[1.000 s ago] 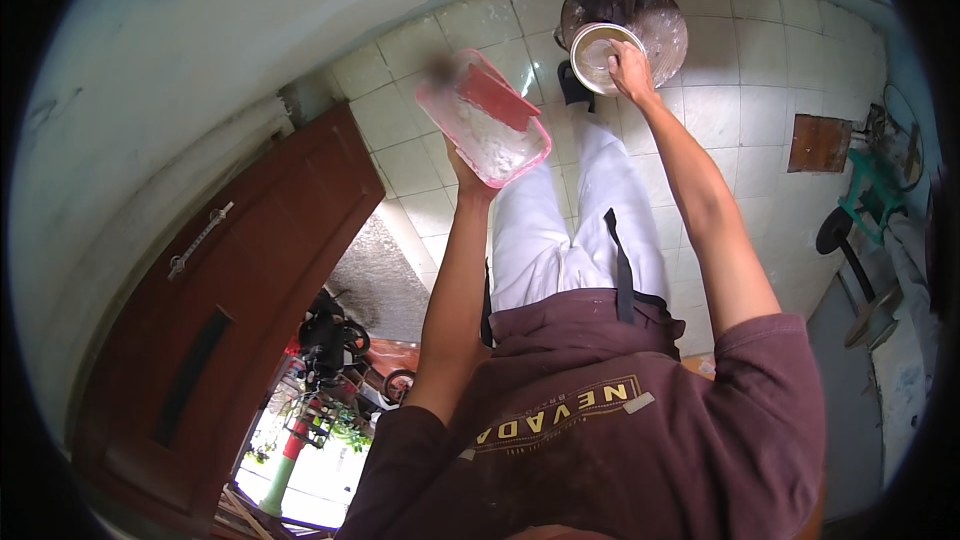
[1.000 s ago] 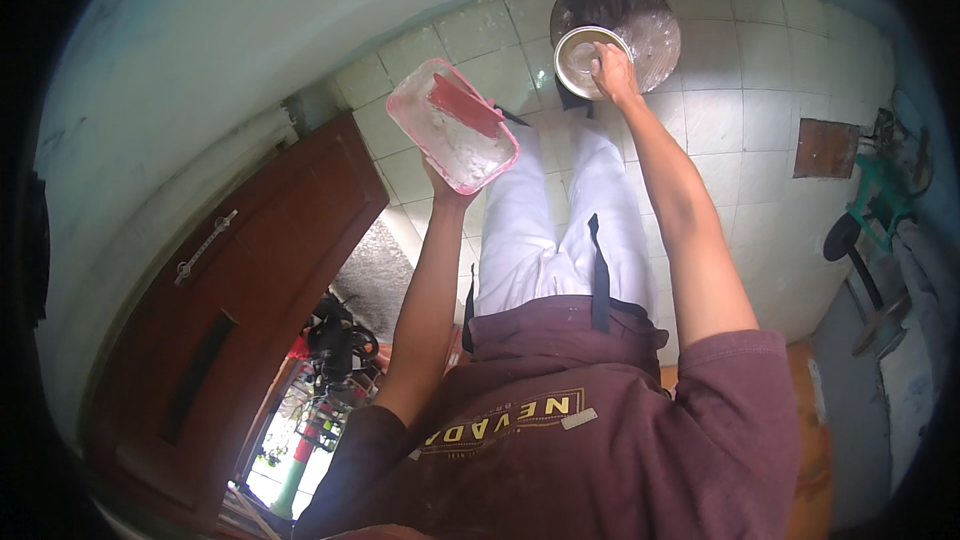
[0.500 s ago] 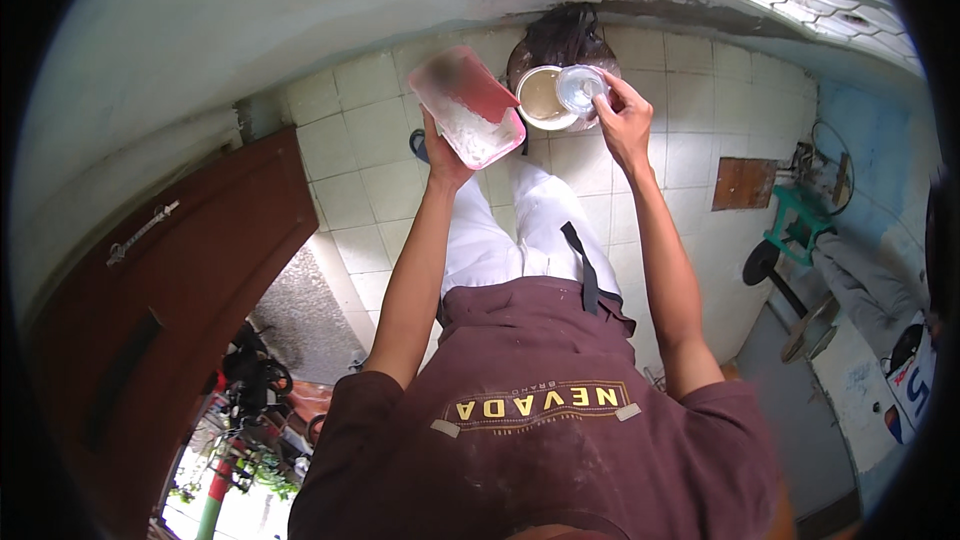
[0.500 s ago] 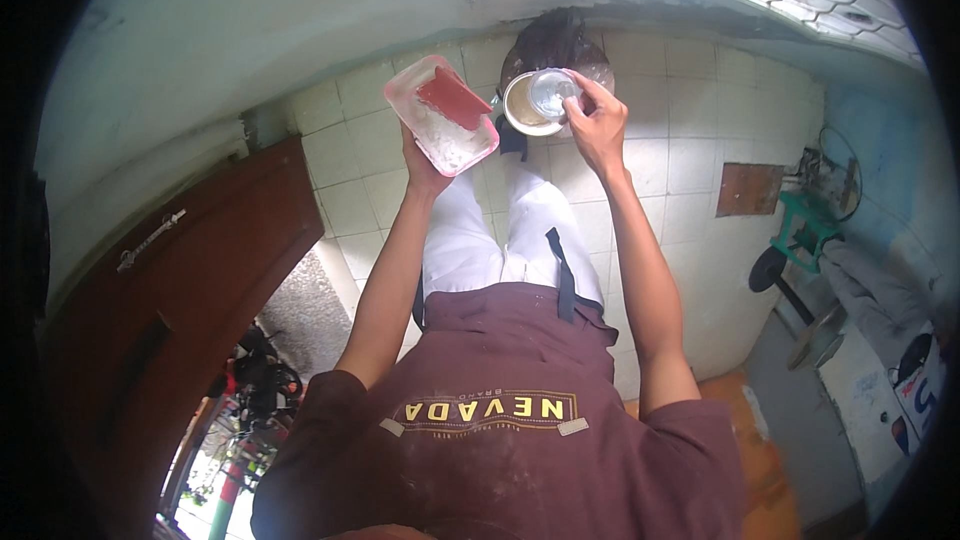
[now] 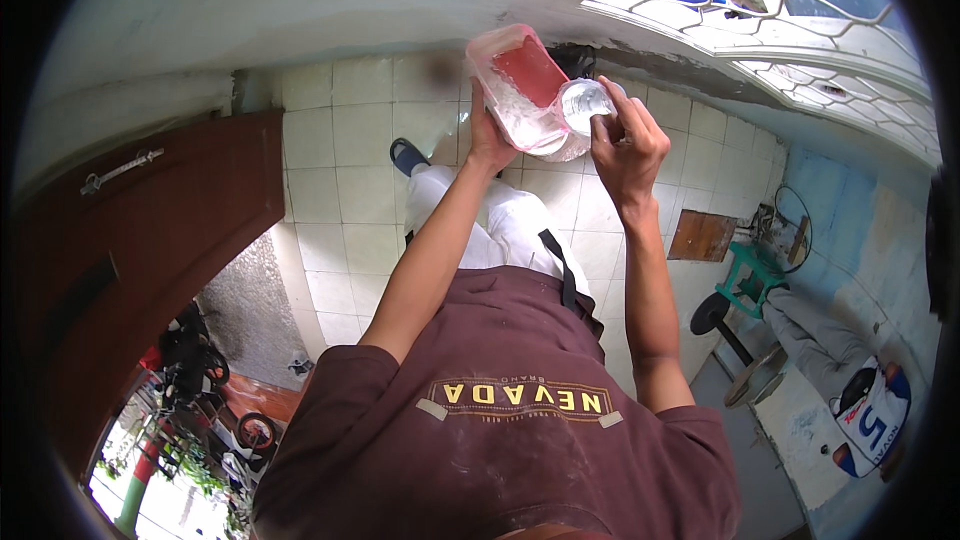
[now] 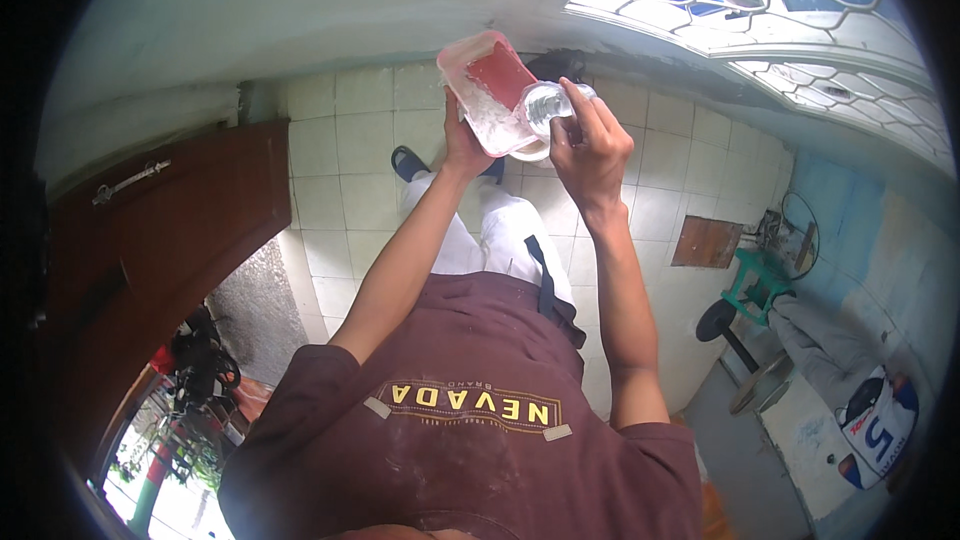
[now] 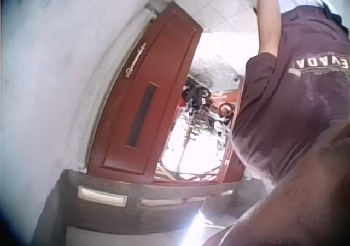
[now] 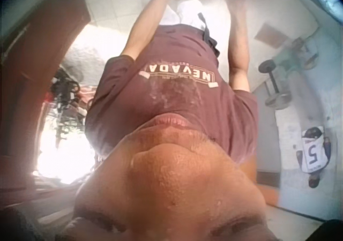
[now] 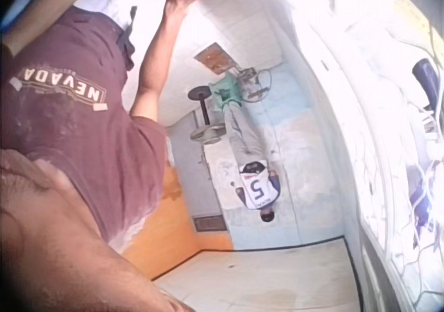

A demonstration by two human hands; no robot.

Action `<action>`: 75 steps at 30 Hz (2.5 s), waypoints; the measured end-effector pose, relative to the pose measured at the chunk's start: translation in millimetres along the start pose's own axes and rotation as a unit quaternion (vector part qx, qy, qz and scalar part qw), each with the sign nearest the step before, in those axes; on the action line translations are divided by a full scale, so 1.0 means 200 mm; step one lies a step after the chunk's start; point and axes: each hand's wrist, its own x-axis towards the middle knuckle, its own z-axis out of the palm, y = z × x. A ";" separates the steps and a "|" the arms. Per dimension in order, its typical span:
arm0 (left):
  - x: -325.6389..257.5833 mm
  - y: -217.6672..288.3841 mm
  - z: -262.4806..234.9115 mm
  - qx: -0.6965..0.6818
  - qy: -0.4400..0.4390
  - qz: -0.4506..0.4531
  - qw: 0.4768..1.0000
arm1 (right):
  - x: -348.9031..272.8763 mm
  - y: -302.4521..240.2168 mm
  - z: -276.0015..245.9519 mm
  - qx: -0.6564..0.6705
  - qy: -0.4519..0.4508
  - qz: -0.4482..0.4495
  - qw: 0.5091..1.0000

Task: The person prepares spackle by adding water to a container of white powder and mixing it by hand using a red putty knife.

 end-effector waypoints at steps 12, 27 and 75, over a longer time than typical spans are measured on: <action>-0.07 0.07 0.13 -0.037 -0.065 0.010 0.997 | -0.07 0.00 0.05 0.021 0.026 0.026 0.999; -0.31 0.22 -0.18 0.072 0.058 0.084 0.992 | -0.48 0.78 0.73 0.289 0.008 0.381 0.878; -0.66 0.94 0.51 0.091 -0.121 0.140 0.979 | 0.23 -1.17 0.49 -0.086 -0.174 -0.091 0.977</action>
